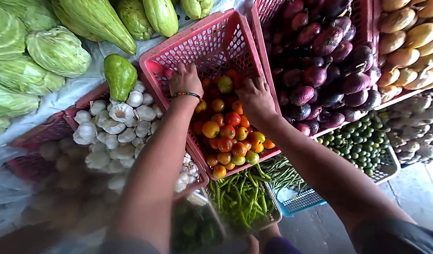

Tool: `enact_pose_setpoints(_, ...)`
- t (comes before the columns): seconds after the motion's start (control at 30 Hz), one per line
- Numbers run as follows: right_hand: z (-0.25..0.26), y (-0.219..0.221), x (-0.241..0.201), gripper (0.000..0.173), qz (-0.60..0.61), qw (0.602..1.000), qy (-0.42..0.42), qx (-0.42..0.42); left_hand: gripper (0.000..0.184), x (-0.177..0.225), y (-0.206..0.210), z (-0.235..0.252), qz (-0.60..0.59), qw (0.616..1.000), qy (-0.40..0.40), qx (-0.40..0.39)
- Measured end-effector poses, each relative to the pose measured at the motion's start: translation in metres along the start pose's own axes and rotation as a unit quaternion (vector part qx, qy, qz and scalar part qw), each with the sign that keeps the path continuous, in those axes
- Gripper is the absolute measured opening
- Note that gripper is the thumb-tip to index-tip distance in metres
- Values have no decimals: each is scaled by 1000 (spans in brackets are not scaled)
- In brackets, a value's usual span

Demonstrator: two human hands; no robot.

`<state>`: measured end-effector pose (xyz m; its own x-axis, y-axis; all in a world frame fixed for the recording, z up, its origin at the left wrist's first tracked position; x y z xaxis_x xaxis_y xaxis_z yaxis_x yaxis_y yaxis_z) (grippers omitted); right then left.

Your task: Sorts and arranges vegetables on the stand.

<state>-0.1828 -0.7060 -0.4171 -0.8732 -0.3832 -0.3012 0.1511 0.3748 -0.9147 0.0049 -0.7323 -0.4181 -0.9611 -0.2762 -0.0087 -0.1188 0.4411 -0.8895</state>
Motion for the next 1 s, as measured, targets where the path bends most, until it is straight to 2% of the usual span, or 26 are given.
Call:
enact_pose_setpoints(0.03,-17,-11,4,29,45,999,4,30,64,-2,12,16,23,1000,16,4)
enact_pose_setpoints(0.07,-38,-21,8,26,93,993,3,68,62,-4,24,29,45,998,39,10)
enact_pose_setpoints(0.13,-77,-13,14,25,144,984,-4,104,46,-7,38,43,80,995,63,9)
enact_pose_setpoints(0.23,-120,42,21,29,169,985,-14,37,36,-11,37,50,112,991,75,6)
enact_pose_setpoints(0.3,-141,55,28,30,195,979,7,50,36,-10,36,50,146,984,95,-22)
enact_pose_setpoints(0.47,-184,45,45,25,287,939,73,177,50,-21,40,55,104,986,94,-88)
enact_pose_setpoints(0.57,-205,36,50,20,307,923,82,216,61,-19,46,58,109,982,93,-121)
enact_pose_setpoints(0.63,-217,32,52,19,308,922,82,220,69,-14,45,56,120,979,97,-133)
enact_pose_setpoints(0.77,-231,28,58,19,306,926,73,210,63,-17,38,55,104,985,105,-92)
enact_pose_setpoints(0.93,-249,35,76,21,332,916,92,203,71,-11,38,57,35,986,116,-114)
enact_pose_setpoints(1.0,-258,42,79,21,338,913,105,203,71,-9,43,58,52,985,110,-120)
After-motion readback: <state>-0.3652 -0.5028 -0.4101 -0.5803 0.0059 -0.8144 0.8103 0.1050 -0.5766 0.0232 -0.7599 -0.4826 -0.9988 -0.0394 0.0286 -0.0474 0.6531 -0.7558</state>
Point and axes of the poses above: each hand's wrist, its own z-axis towards the middle knuckle, its own y-axis out of the palm, x = y × z, the point moved 10 cm from there along z, towards the middle knuckle, and after that the axes turned 2 degrees about y, right-handed, at the moved point
